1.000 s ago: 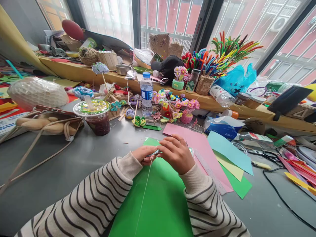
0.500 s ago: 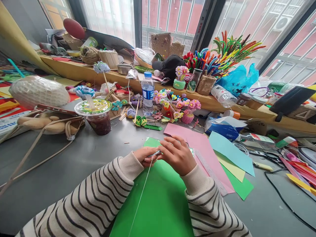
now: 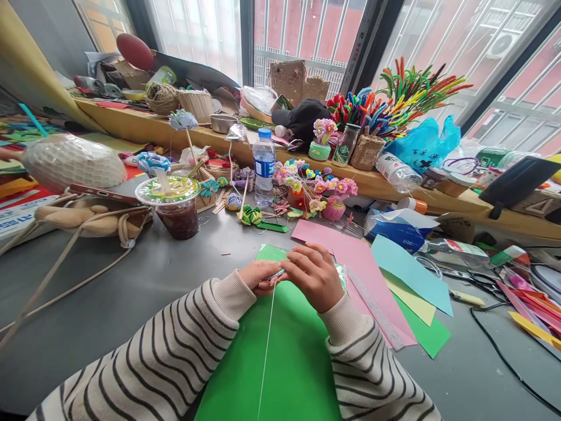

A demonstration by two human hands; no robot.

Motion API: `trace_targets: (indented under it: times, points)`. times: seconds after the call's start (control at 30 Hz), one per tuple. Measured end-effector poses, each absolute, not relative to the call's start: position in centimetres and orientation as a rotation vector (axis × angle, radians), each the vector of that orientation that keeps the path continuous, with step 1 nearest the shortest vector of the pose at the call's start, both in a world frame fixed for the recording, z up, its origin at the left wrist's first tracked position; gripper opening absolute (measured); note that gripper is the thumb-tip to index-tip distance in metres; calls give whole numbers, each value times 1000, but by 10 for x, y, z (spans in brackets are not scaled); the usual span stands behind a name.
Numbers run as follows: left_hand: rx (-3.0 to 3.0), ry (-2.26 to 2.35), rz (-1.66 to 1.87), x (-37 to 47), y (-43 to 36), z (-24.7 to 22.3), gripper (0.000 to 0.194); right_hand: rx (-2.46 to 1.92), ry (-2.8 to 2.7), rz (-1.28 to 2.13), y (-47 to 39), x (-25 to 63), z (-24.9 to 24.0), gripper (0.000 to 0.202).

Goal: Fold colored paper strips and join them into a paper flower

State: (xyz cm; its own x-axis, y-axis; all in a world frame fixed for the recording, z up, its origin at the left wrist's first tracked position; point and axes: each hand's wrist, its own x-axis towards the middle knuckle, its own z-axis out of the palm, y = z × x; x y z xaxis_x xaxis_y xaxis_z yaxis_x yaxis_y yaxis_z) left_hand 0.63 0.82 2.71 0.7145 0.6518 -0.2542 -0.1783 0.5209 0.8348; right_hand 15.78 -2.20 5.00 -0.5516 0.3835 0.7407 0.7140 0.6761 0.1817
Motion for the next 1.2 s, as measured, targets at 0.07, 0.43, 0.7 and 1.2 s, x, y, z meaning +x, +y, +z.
trace_targets:
  times: [0.07,0.43,0.7,1.2]
  points:
    - [896,625,571,7,8,26,45,-866,-2180,-611,-22,157,49,13]
    - [898,672,741,10,6,28,43,-1056,-2050,-607,-25,153,47,22]
    - [1072,847,1017,7,4,37,43,-1187,-1795,-182,-26,161,59,29]
    - [1283,936,1207,8,-4,38,37,-1391,-1907,289,-40,137,68,31]
